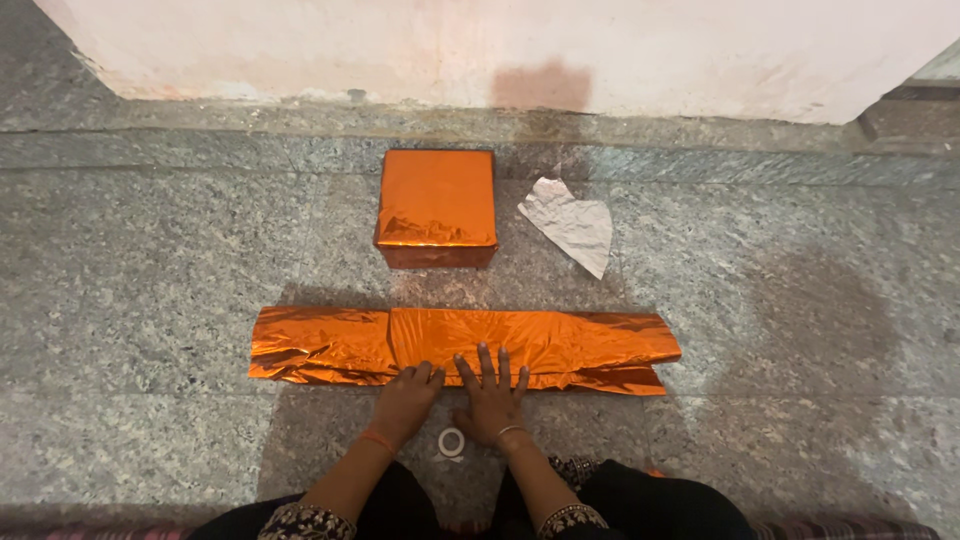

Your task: The person wraps a small rectangular box with orange metallic paper. They place the box on the paper, fold the paper over the box, and secure the folds with clear tape. The person smooths the paper and folds the ends to complete the wrapping.

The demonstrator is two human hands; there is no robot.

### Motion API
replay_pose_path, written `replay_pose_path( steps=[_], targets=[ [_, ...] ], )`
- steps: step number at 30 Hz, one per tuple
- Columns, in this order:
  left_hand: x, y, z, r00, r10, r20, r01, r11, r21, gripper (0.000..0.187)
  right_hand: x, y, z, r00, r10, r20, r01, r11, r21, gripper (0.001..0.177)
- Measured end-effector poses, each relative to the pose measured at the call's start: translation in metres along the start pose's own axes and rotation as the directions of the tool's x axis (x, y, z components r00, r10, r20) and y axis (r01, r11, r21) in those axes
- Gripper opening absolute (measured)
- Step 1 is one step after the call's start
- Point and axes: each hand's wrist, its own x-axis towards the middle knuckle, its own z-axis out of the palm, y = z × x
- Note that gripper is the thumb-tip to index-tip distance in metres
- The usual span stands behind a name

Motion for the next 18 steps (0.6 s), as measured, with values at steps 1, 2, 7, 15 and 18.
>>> replay_pose_path(
  steps=[1, 2, 7, 15, 18],
  targets=[
    [0.001, -0.001, 0.0, 1.0, -0.002, 0.009, 0.002, 1.0, -0.004, 0.034, 0.0, 0.0, 0.001, 1.0, -0.002, -0.01, 0.002, 1.0, 0.005, 0.102],
    [0.001, -0.001, 0.0, 1.0, -0.005, 0.018, 0.005, 1.0, -0.007, 0.033, 0.0, 0.0, 0.002, 1.0, -0.004, -0.019, 0.004, 1.0, 0.009, 0.102],
    [0.001, -0.001, 0.001, 1.0, -0.002, 0.006, 0.002, 0.999, -0.032, 0.033, -0.002, 0.001, 0.002, 0.997, -0.023, -0.072, 0.024, 1.0, 0.003, 0.101],
    [0.003, -0.003, 0.004, 0.999, 0.007, 0.037, -0.006, 0.999, -0.05, 0.028, -0.014, 0.014, -0.02, 0.989, -0.143, 0.039, 0.147, 0.973, -0.178, 0.085],
    [0.003, -0.003, 0.002, 0.998, 0.032, 0.051, -0.03, 0.999, -0.031, 0.029, -0.029, 0.024, -0.031, 0.975, -0.16, 0.155, 0.195, 0.948, -0.252, 0.089]
  ],
)
